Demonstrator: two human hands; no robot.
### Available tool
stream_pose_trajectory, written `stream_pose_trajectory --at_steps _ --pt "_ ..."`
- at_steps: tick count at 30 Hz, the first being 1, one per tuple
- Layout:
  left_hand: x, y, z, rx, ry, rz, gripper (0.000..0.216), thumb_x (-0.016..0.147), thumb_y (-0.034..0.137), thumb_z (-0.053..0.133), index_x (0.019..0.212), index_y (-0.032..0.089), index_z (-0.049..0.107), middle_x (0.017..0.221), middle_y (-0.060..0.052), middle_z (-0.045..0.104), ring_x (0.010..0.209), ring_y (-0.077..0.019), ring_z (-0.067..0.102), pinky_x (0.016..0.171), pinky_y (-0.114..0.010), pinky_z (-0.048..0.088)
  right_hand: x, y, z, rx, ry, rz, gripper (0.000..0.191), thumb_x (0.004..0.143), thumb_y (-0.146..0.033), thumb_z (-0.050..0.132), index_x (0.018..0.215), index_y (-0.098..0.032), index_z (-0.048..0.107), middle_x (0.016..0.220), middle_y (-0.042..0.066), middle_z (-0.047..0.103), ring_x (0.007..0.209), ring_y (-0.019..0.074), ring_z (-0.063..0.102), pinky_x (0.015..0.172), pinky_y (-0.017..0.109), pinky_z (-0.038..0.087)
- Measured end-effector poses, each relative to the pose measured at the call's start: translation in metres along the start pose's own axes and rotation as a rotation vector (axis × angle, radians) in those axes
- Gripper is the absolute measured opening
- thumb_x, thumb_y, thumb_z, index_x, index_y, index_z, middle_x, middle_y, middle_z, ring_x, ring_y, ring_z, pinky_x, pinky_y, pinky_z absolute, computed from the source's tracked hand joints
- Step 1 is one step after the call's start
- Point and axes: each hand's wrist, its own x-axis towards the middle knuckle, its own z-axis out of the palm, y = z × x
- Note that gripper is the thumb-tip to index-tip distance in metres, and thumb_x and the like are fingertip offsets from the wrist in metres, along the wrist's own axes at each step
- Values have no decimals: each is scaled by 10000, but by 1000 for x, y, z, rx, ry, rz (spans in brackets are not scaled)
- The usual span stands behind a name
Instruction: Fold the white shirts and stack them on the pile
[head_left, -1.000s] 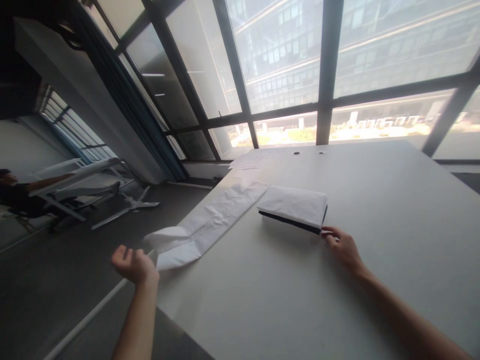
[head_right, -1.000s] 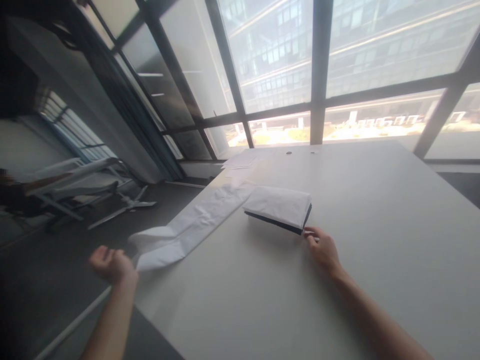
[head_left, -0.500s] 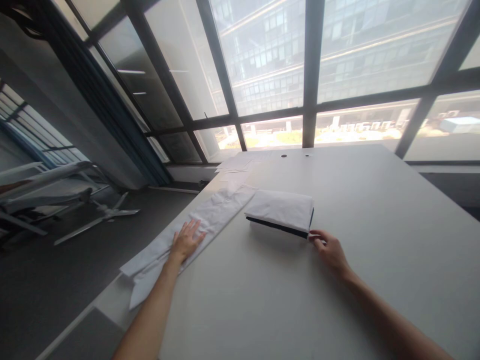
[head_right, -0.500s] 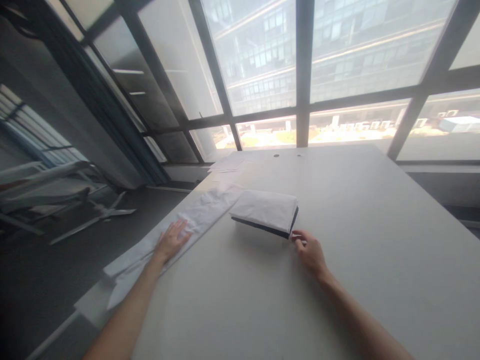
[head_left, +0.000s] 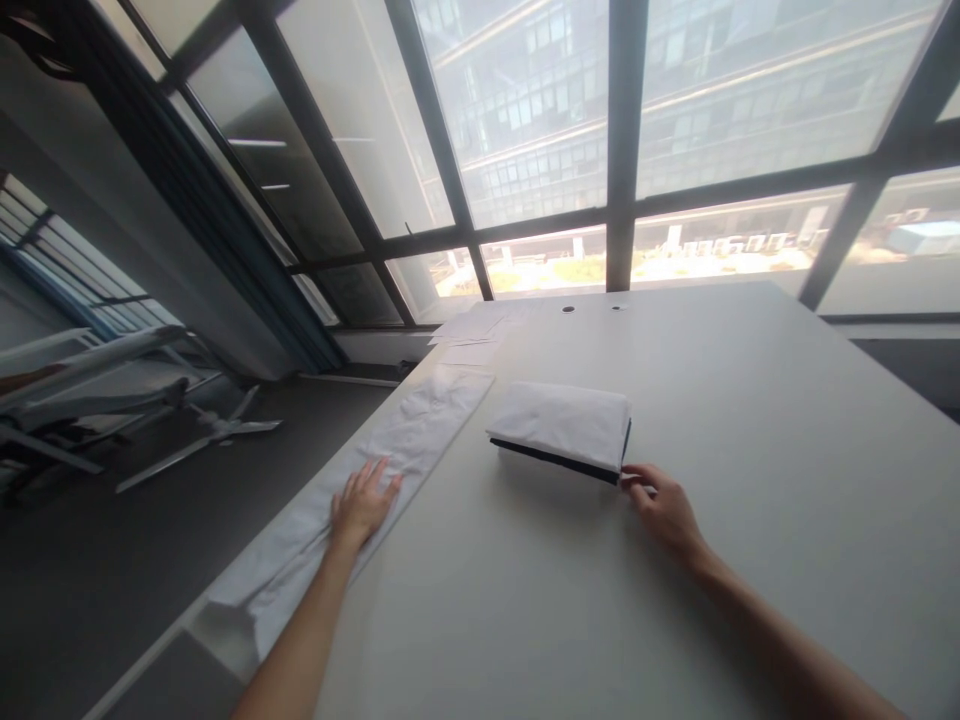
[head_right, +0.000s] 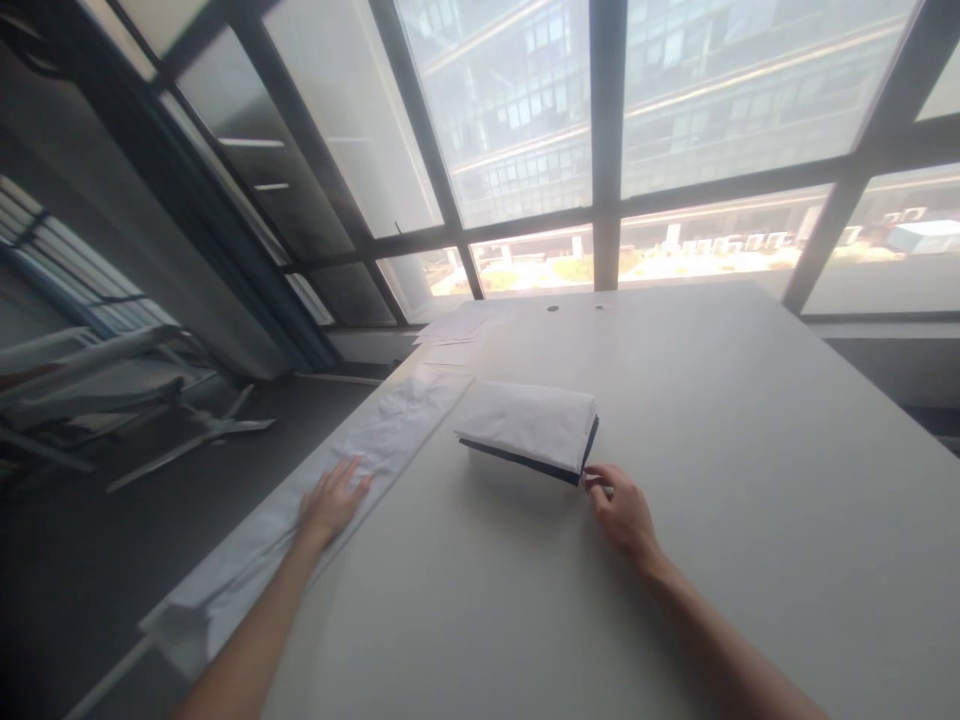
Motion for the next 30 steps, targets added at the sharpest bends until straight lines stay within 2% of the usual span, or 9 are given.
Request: stream_pose_trajectory --at_steps 5,7,9,14,17,19,21,24,30 --pt "11 24 -13 -31 86 1 610 908 472 515 1459 211 504 1533 -171 443 1400 -386 396 1114 -585 321 -1 -1 0 4 8 -11 316 818 -278 491 1026 -178 707 1004 98 758 922 229 722 821 341 547" --pt "9 57 -22 -109 211 96 586 894 367 535 1449 177 509 1511 -169 464 1382 -340 433 1145 -491 335 -1 0 1 7 11 -19 319 813 -270 487 1018 -176 712 997 98 759 912 227 724 821 341 549" --pt "4 103 -35 -247 266 315 576 923 325 507 1477 172 471 1478 -141 502 1387 -283 441 1174 -418 325 -1 0 1 8 13 -25 322 804 -258 483 1009 -172 716 988 100 760 903 224 727 816 337 553" --pt "-5 224 -64 -381 -14 1047 699 917 470 631 1545 289 383 1599 -73 368 1489 -282 292 1211 -436 279 0 0 0 28 31 -22 338 795 -252 477 1019 -157 711 977 105 764 898 221 734 804 324 564" --pt "2 265 -71 -308 -154 1204 715 892 468 676 1537 321 402 1652 -67 253 1529 -326 160 1225 -485 213 0 -2 0 39 42 -16 345 794 -260 477 1027 -160 711 975 104 767 889 223 736 787 322 572" --pt "12 279 -72 -346 -245 1246 576 930 427 626 1481 322 495 1630 -56 313 1506 -307 251 1215 -442 242 -1 -4 0 40 51 -14 347 796 -264 480 1039 -173 711 968 95 769 876 223 737 771 324 577" --pt "26 287 -74 -544 -313 1142 417 919 416 633 1321 308 657 1496 -52 524 1376 -277 472 1155 -376 343 -1 -4 1 43 50 -23 344 800 -264 483 1048 -188 710 973 86 770 875 222 737 761 325 582" --pt "58 296 -79 -873 -248 778 279 861 472 682 978 235 769 1060 -68 749 1042 -273 656 1003 -381 458 0 -2 2 45 39 -28 346 799 -262 487 1054 -191 709 989 84 767 880 220 737 765 322 583" --pt "143 283 -112 -1196 -33 323 324 865 431 664 763 123 682 704 -91 668 761 -246 633 758 -395 511 2 4 4 40 32 -17 356 814 -270 481 1082 -174 696 1010 96 760 886 217 734 795 322 576"
